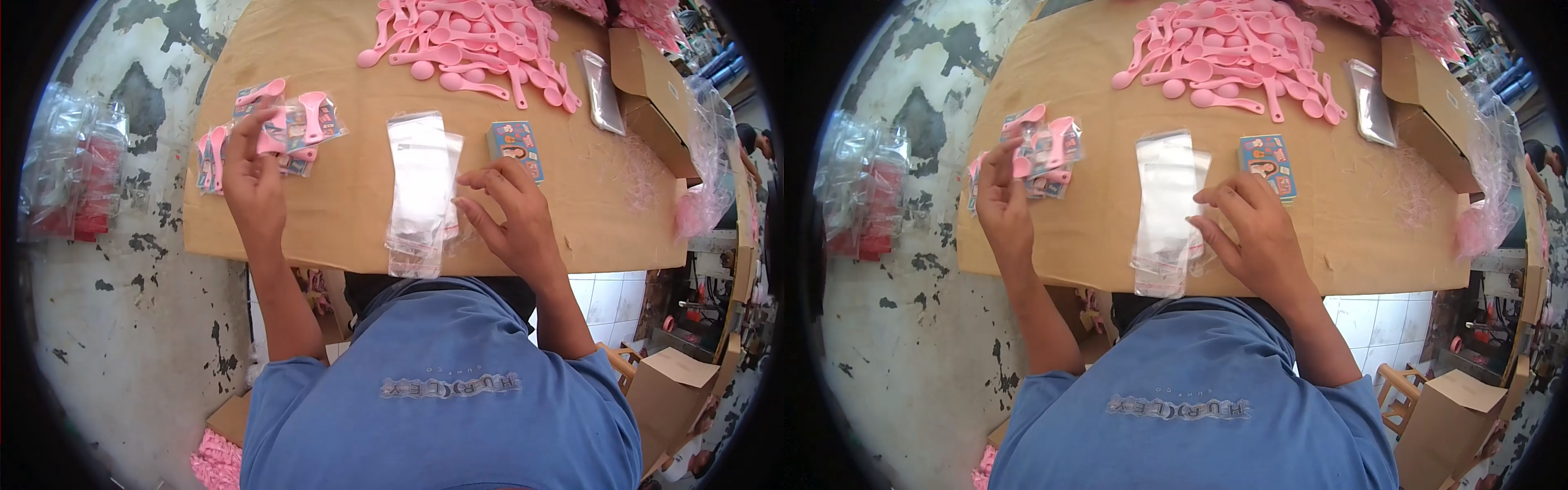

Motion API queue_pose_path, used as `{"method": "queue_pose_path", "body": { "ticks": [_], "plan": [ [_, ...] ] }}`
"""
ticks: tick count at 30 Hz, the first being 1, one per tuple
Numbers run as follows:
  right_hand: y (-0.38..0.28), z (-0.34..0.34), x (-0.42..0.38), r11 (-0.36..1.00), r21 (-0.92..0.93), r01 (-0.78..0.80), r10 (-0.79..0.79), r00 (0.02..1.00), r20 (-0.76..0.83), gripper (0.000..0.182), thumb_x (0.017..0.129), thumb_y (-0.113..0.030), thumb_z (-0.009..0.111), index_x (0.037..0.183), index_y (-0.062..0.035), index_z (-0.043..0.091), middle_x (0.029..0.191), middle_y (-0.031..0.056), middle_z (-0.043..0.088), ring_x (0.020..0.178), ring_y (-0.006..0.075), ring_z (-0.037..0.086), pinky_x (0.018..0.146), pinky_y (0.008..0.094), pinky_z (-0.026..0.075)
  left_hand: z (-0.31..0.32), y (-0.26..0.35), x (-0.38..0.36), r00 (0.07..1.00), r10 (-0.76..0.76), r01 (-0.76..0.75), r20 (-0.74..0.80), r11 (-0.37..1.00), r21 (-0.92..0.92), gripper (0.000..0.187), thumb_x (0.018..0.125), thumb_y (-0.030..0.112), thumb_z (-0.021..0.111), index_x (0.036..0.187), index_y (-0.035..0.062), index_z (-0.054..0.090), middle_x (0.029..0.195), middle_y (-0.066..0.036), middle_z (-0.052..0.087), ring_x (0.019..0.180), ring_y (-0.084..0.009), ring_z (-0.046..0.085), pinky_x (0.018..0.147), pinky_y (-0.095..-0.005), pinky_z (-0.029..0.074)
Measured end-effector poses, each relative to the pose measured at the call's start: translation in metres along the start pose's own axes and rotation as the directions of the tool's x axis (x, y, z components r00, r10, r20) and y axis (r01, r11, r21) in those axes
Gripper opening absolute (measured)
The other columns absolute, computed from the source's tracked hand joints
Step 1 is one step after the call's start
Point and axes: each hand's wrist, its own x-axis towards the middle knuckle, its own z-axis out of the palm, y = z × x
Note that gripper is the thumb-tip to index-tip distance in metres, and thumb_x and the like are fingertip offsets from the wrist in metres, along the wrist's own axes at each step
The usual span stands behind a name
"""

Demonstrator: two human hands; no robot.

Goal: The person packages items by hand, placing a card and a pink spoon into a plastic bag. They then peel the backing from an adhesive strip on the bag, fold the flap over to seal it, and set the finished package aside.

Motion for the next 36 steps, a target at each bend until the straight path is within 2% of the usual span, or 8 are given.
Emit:
{"method": "queue_pose_path", "body": {
  "ticks": [4,7,11,14,18,21,27,36],
  "plan": [
    [-0.013,0.015,-0.001,0.998,0.019,0.055,-0.057,0.991,0.118,0.032,0.081,-0.019,0.084,0.105,-0.0062,0.068,0.099,0.0108,0.057,0.097,0.0298,0.057,0.086,0.0423,0.049,-0.010,-0.011,0.003,0.980,0.020,0.000,-0.199,0.995,0.102,0.043,0.088,-0.019,0.045,0.125,-0.0022,0.059,0.140,-0.019,0.062,0.134,-0.0234,0.058,0.112,-0.0346,0.046],
    [-0.008,0.036,-0.007,0.999,0.009,0.051,-0.051,0.983,0.177,0.025,0.080,-0.019,0.084,0.096,-0.0067,0.069,0.101,0.0085,0.056,0.099,0.0285,0.055,0.087,0.0405,0.048,0.017,0.003,-0.017,0.992,0.014,-0.016,-0.123,1.000,-0.020,0.033,0.093,-0.013,0.049,0.121,-0.0009,0.060,0.130,-0.015,0.067,0.122,-0.0194,0.064,0.101,-0.0320,0.051],
    [0.003,0.039,-0.005,0.998,0.055,0.040,-0.047,0.990,0.132,0.016,0.082,-0.014,0.082,0.092,-0.0064,0.071,0.100,0.0073,0.058,0.096,0.0280,0.056,0.083,0.0400,0.049,0.032,0.017,-0.044,0.913,-0.334,0.340,0.236,0.940,0.017,0.019,0.107,0.011,0.054,0.106,-0.0014,0.068,0.090,-0.007,0.072,0.077,-0.0112,0.066,0.064,-0.0254,0.048],
    [0.003,0.029,0.000,0.997,0.071,0.044,-0.046,0.998,0.037,0.011,0.083,-0.011,0.080,0.090,-0.0060,0.073,0.100,0.0070,0.060,0.092,0.0271,0.056,0.079,0.0396,0.049,0.037,0.009,-0.056,0.783,-0.431,0.447,0.448,0.891,0.076,0.035,0.111,0.024,0.053,0.096,-0.0021,0.070,0.078,-0.006,0.070,0.068,-0.0099,0.063,0.060,-0.0242,0.047],
    [-0.006,0.014,0.007,0.994,0.050,0.100,-0.098,0.994,-0.038,0.010,0.084,-0.009,0.079,0.091,-0.0056,0.073,0.101,0.0073,0.061,0.091,0.0265,0.056,0.076,0.0393,0.050,0.044,0.005,-0.060,0.664,-0.535,0.612,0.522,0.790,0.031,0.048,0.112,0.035,0.050,0.093,-0.0036,0.072,0.075,-0.005,0.068,0.067,-0.0069,0.059,0.061,-0.0233,0.046],
    [-0.010,0.015,0.007,0.990,0.027,0.141,-0.140,0.990,-0.027,0.011,0.084,-0.008,0.079,0.092,-0.0055,0.073,0.101,0.0075,0.062,0.091,0.0268,0.056,0.077,0.0390,0.050,0.056,0.012,-0.055,0.718,-0.480,0.457,0.504,0.871,0.178,0.043,0.110,0.033,0.057,0.096,-0.0035,0.075,0.076,-0.002,0.067,0.069,-0.0051,0.056,0.063,-0.0233,0.044],
    [-0.007,0.018,0.006,0.991,0.007,0.130,-0.130,0.991,0.002,0.015,0.082,-0.009,0.080,0.095,-0.0053,0.073,0.102,0.0079,0.062,0.093,0.0271,0.057,0.078,0.0387,0.051,0.062,-0.004,-0.057,0.605,-0.550,0.629,0.576,0.773,0.077,0.028,0.103,0.024,0.068,0.099,-0.0021,0.077,0.081,0.003,0.065,0.074,-0.0043,0.053,0.066,-0.0232,0.042],
    [-0.007,0.019,-0.012,0.987,-0.016,0.162,-0.159,0.978,0.132,0.029,0.079,-0.013,0.083,0.106,-0.0089,0.075,0.109,0.0058,0.065,0.096,0.0268,0.058,0.082,0.0390,0.050,0.062,-0.006,-0.068,0.803,-0.473,0.570,0.363,0.788,-0.234,0.024,0.103,0.020,0.067,0.103,-0.0021,0.077,0.093,-0.006,0.075,0.079,-0.0073,0.061,0.073,-0.0234,0.048]
  ]
}}
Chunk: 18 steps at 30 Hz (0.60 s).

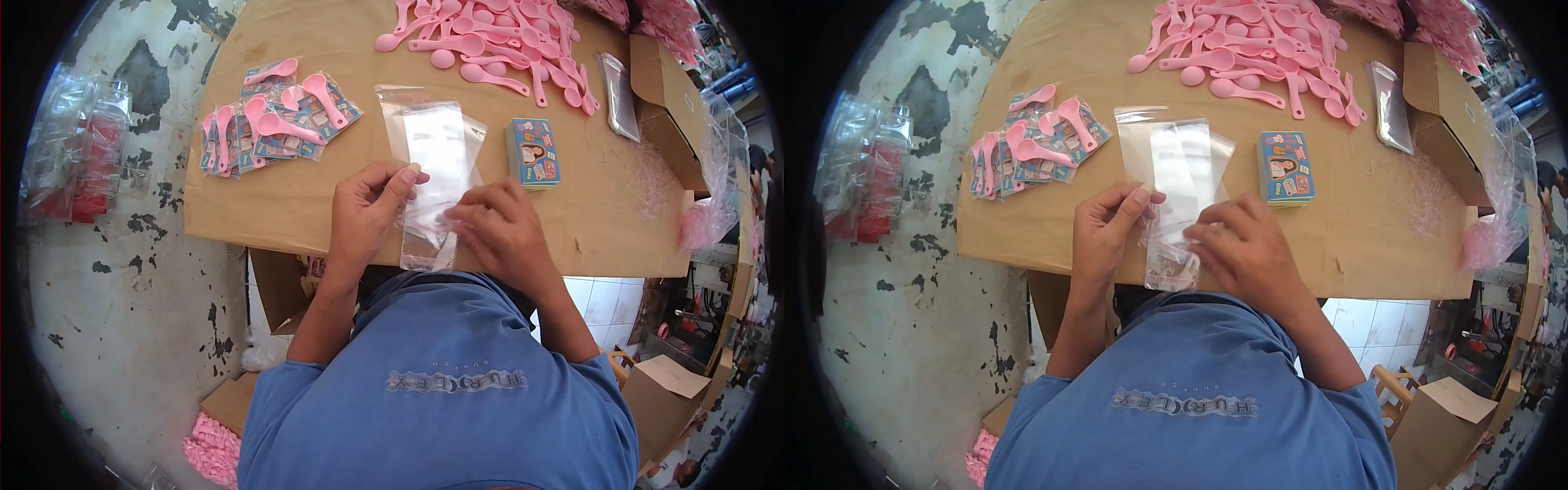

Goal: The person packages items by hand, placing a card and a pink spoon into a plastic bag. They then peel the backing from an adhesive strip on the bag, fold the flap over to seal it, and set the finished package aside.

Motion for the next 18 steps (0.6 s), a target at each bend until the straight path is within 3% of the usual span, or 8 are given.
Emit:
{"method": "queue_pose_path", "body": {
  "ticks": [3,10,13,16,18],
  "plan": [
    [-0.007,0.009,-0.002,0.997,-0.064,0.038,-0.035,0.998,0.054,0.032,0.078,-0.018,0.083,0.108,-0.0105,0.076,0.113,0.0040,0.066,0.099,0.0256,0.057,0.085,0.0392,0.049,0.002,0.002,-0.001,0.998,-0.053,0.053,-0.020,0.998,-0.022,0.022,0.104,0.018,0.066,0.108,-0.0019,0.075,0.102,-0.012,0.078,0.083,-0.0106,0.068,0.076,-0.0247,0.051],
    [-0.007,0.001,-0.003,0.995,-0.053,0.088,-0.083,0.991,0.104,0.030,0.080,-0.027,0.083,0.102,-0.0094,0.075,0.112,0.0049,0.066,0.100,0.0260,0.059,0.088,0.0406,0.048,0.000,0.009,0.005,0.994,0.051,-0.070,-0.101,0.978,-0.194,0.021,0.103,0.013,0.067,0.118,-0.0010,0.066,0.107,-0.017,0.078,0.093,-0.0194,0.075,0.075,-0.0255,0.054],
    [0.019,-0.007,-0.011,0.993,-0.009,-0.115,0.109,0.965,-0.240,0.028,0.085,-0.028,0.082,0.098,-0.0061,0.070,0.103,0.0086,0.065,0.091,0.0271,0.061,0.083,0.0399,0.049,-0.001,0.008,0.008,0.991,0.021,-0.059,-0.131,0.954,-0.293,0.018,0.102,0.012,0.068,0.115,-0.0003,0.066,0.107,-0.017,0.078,0.094,-0.0215,0.076,0.073,-0.0254,0.054],
    [0.034,-0.038,-0.002,0.842,0.020,-0.539,0.490,0.750,-0.443,0.031,0.089,-0.029,0.082,0.097,-0.0030,0.066,0.095,0.0107,0.063,0.084,0.0259,0.060,0.078,0.0387,0.049,-0.001,0.000,0.008,0.994,-0.022,-0.014,-0.110,0.948,-0.317,0.021,0.100,0.014,0.071,0.115,0.0015,0.067,0.107,-0.016,0.077,0.090,-0.0208,0.076,0.070,-0.0244,0.054],
    [0.048,-0.046,-0.004,0.736,0.050,-0.676,0.642,0.672,-0.370,0.032,0.091,-0.029,0.081,0.097,-0.0023,0.065,0.090,0.0089,0.063,0.081,0.0205,0.060,0.074,0.0354,0.049,0.007,-0.001,0.008,0.994,-0.043,0.006,-0.104,0.943,-0.332,0.022,0.100,0.015,0.072,0.116,0.0014,0.066,0.104,-0.017,0.078,0.089,-0.0222,0.077,0.069,-0.0253,0.054]
  ]
}}
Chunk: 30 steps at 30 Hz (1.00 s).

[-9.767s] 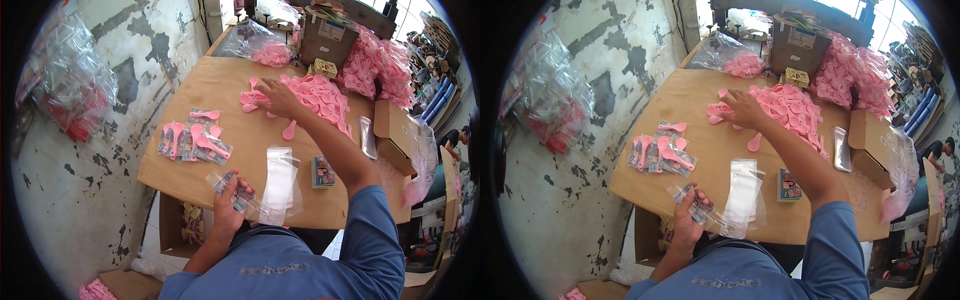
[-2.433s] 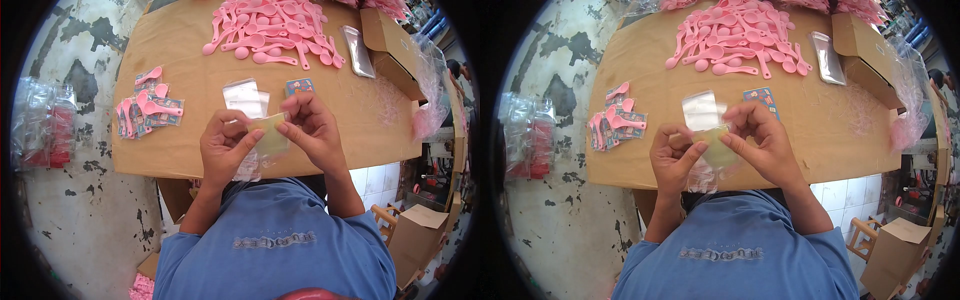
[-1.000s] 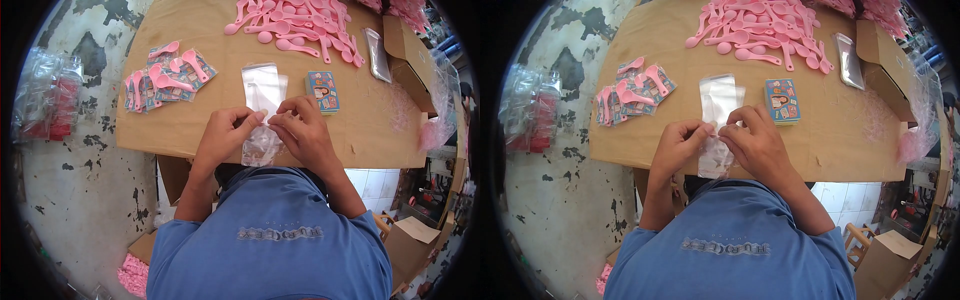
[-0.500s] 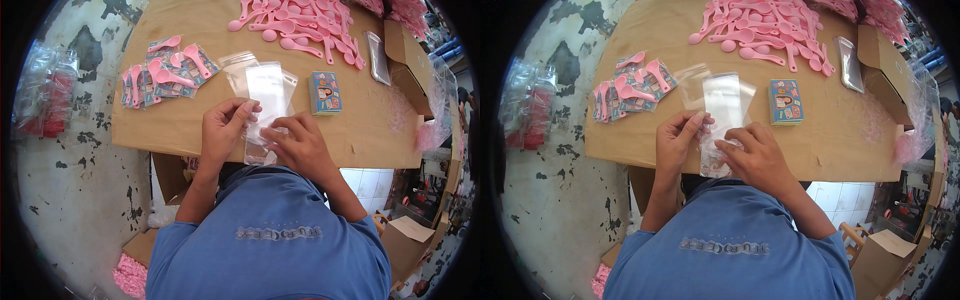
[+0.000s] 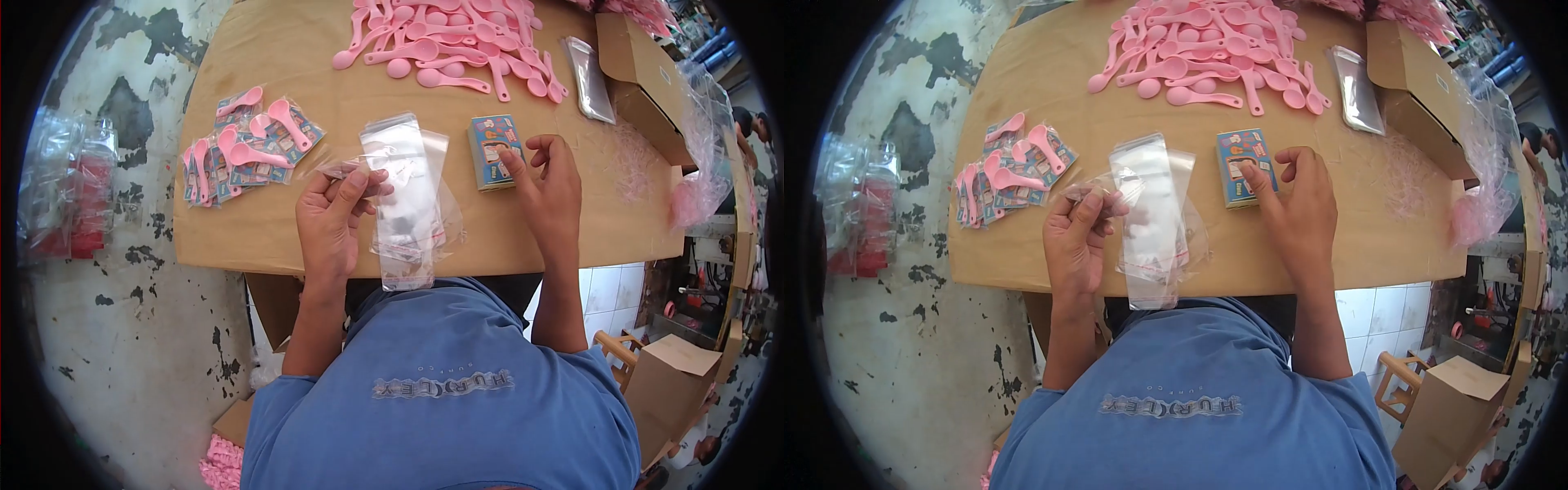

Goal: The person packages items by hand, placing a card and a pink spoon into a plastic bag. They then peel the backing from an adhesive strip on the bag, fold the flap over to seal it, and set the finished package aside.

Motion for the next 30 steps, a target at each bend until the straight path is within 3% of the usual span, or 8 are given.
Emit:
{"method": "queue_pose_path", "body": {
  "ticks": [4,10,13,16,18,22,26,30],
  "plan": [
    [0.020,0.002,0.009,0.962,0.188,-0.197,0.170,0.974,0.149,0.033,0.094,-0.029,0.081,0.096,-0.0008,0.065,0.083,0.0048,0.064,0.076,0.0109,0.058,0.066,0.0299,0.047,0.013,-0.004,-0.002,0.999,-0.047,0.048,0.020,0.997,-0.057,0.022,0.100,0.017,0.073,0.115,0.0016,0.066,0.102,-0.018,0.078,0.087,-0.0232,0.078,0.067,-0.0257,0.054],
    [0.039,0.010,0.014,0.863,0.453,-0.223,0.159,0.972,0.175,0.026,0.097,-0.023,0.077,0.096,0.0004,0.067,0.083,0.0031,0.068,0.074,0.0055,0.058,0.065,0.0236,0.047,0.018,-0.010,-0.006,0.999,-0.039,0.039,0.013,0.999,-0.035,0.024,0.100,0.016,0.072,0.118,0.0011,0.066,0.104,-0.018,0.077,0.085,-0.0226,0.077,0.066,-0.0247,0.054],
    [0.026,0.006,0.009,0.933,0.355,-0.063,0.087,0.995,-0.052,0.019,0.100,-0.019,0.073,0.100,-0.0003,0.068,0.085,0.0020,0.068,0.074,0.0047,0.059,0.065,0.0224,0.047,0.016,-0.011,-0.006,0.999,-0.026,0.027,0.031,0.999,-0.029,0.024,0.100,0.016,0.072,0.118,0.0009,0.066,0.106,-0.018,0.077,0.087,-0.0228,0.077,0.068,-0.0250,0.054],
    [0.007,0.010,-0.006,0.820,0.559,0.125,0.001,0.975,-0.220,0.018,0.103,-0.018,0.069,0.106,-0.0011,0.069,0.087,0.0010,0.069,0.073,0.0043,0.058,0.064,0.0221,0.046,0.016,-0.010,-0.007,1.000,0.003,-0.003,0.008,0.998,-0.060,0.023,0.102,0.016,0.070,0.116,0.0001,0.064,0.105,-0.020,0.078,0.093,-0.0241,0.077,0.071,-0.0267,0.055],
    [-0.010,0.003,-0.025,0.777,0.619,-0.114,0.066,0.993,0.100,0.019,0.103,-0.019,0.069,0.108,-0.0011,0.069,0.086,-0.0003,0.068,0.071,0.0034,0.057,0.062,0.0209,0.045,0.019,-0.006,-0.007,1.000,0.013,-0.014,-0.010,0.995,-0.095,0.024,0.102,0.016,0.070,0.117,-0.0007,0.064,0.106,-0.020,0.078,0.097,-0.0240,0.077,0.072,-0.0265,0.055],
    [-0.030,0.006,-0.039,0.697,0.576,-0.428,0.074,0.841,0.535,0.020,0.103,-0.020,0.069,0.111,-0.0016,0.069,0.085,-0.0015,0.068,0.066,0.0020,0.057,0.057,0.0181,0.043,0.017,-0.005,-0.008,1.000,0.017,-0.016,0.008,0.994,-0.104,0.025,0.101,0.016,0.071,0.120,0.0002,0.066,0.108,-0.016,0.078,0.102,-0.0220,0.075,0.072,-0.0271,0.056],
    [-0.040,0.021,-0.041,0.540,0.743,-0.395,0.058,0.899,0.435,0.022,0.103,-0.019,0.069,0.110,0.0019,0.068,0.082,0.0018,0.069,0.061,0.0043,0.061,0.051,0.0191,0.046,0.018,-0.008,-0.010,0.997,0.073,-0.072,-0.012,0.996,0.046,0.025,0.101,0.014,0.071,0.121,-0.0011,0.066,0.104,-0.015,0.079,0.098,-0.0193,0.075,0.072,-0.0272,0.056],
    [-0.046,0.030,-0.043,0.547,0.757,-0.357,0.038,0.914,0.403,0.023,0.103,-0.017,0.068,0.111,0.0040,0.067,0.081,0.0032,0.069,0.061,0.0062,0.063,0.050,0.0206,0.049,0.022,-0.011,-0.012,0.998,0.066,-0.065,-0.008,0.997,0.028,0.026,0.100,0.011,0.071,0.121,-0.0032,0.065,0.100,-0.013,0.078,0.092,-0.0144,0.073,0.071,-0.0261,0.056]
  ]
}}
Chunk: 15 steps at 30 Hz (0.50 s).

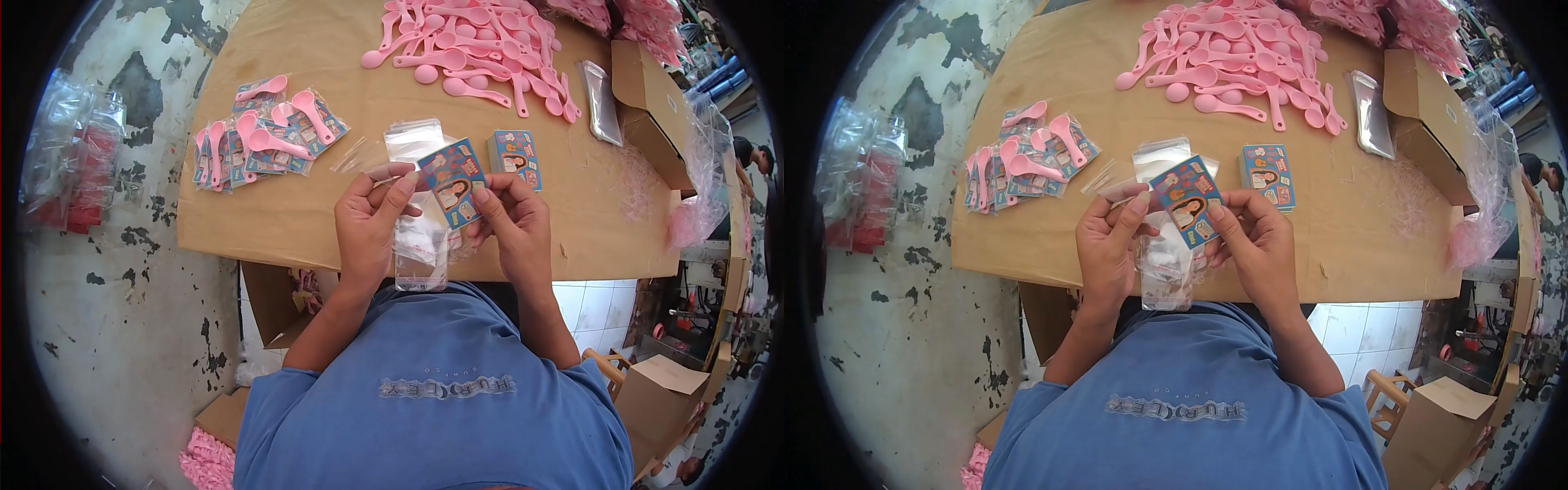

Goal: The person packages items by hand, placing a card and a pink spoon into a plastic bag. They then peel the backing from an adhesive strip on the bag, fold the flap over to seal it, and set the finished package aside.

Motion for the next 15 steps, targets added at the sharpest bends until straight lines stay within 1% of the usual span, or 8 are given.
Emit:
{"method": "queue_pose_path", "body": {
  "ticks": [2,5,7,8,11,14,15],
  "plan": [
    [0.001,-0.002,0.000,0.999,-0.040,-0.009,0.011,0.998,0.061,0.023,0.103,-0.016,0.068,0.113,0.0043,0.067,0.081,0.0037,0.069,0.061,0.0071,0.064,0.052,0.0210,0.051,0.002,-0.001,0.000,1.000,-0.005,0.005,0.009,1.000,-0.006,0.027,0.100,0.011,0.071,0.122,-0.0041,0.065,0.100,-0.012,0.078,0.089,-0.0125,0.073,0.071,-0.0254,0.057],
    [-0.002,-0.013,0.003,0.990,-0.112,-0.088,0.103,0.986,0.131,0.024,0.102,-0.015,0.069,0.115,0.0051,0.067,0.080,0.0045,0.069,0.062,0.0079,0.065,0.054,0.0220,0.053,0.005,-0.003,-0.001,0.999,-0.022,0.022,0.035,1.000,0.017,0.028,0.100,0.010,0.071,0.123,-0.0049,0.064,0.100,-0.012,0.078,0.088,-0.0109,0.072,0.070,-0.0247,0.057],
    [-0.002,-0.018,0.006,0.995,-0.083,-0.057,0.066,0.991,0.116,0.022,0.101,-0.014,0.071,0.113,0.0044,0.067,0.082,0.0048,0.070,0.064,0.0078,0.066,0.056,0.0222,0.054,0.007,-0.005,-0.001,0.998,-0.030,0.027,0.047,0.998,0.060,0.030,0.100,0.009,0.071,0.124,-0.0050,0.064,0.102,-0.012,0.078,0.088,-0.0108,0.072,0.070,-0.0248,0.057],
    [-0.002,-0.019,0.008,0.997,-0.069,-0.041,0.048,0.993,0.110,0.021,0.101,-0.014,0.071,0.112,0.0040,0.067,0.082,0.0049,0.070,0.065,0.0077,0.066,0.056,0.0223,0.054,0.007,-0.005,-0.002,0.998,-0.031,0.028,0.053,0.998,0.053,0.029,0.100,0.010,0.071,0.123,-0.0050,0.064,0.103,-0.012,0.078,0.089,-0.0105,0.072,0.070,-0.0249,0.058],
    [0.002,-0.017,0.008,0.998,0.045,-0.049,0.048,0.998,0.030,0.019,0.100,-0.012,0.073,0.109,0.0022,0.066,0.086,0.0049,0.070,0.070,0.0079,0.067,0.059,0.0224,0.055,0.011,-0.004,-0.003,0.997,-0.025,0.022,0.068,0.999,0.047,0.029,0.100,0.012,0.072,0.122,-0.0048,0.065,0.106,-0.012,0.077,0.090,-0.0098,0.071,0.072,-0.0253,0.058],
    [0.004,-0.017,0.007,0.997,0.071,-0.043,0.039,0.998,0.051,0.018,0.099,-0.012,0.074,0.108,0.0005,0.065,0.091,0.0043,0.070,0.074,0.0074,0.067,0.061,0.0221,0.054,0.018,-0.002,-0.005,0.996,-0.026,0.019,0.088,0.997,0.078,0.029,0.100,0.012,0.072,0.124,-0.0044,0.065,0.108,-0.012,0.077,0.090,-0.0095,0.071,0.073,-0.0254,0.058],
    [0.004,-0.015,0.007,0.998,0.068,-0.017,0.014,0.999,0.044,0.018,0.098,-0.012,0.074,0.108,0.0003,0.065,0.091,0.0039,0.070,0.075,0.0071,0.066,0.062,0.0218,0.054,0.021,-0.002,-0.007,0.995,-0.032,0.023,0.099,0.995,0.093,0.030,0.100,0.011,0.071,0.125,-0.0042,0.066,0.109,-0.013,0.077,0.090,-0.0094,0.071,0.073,-0.0254,0.058]
  ]
}}
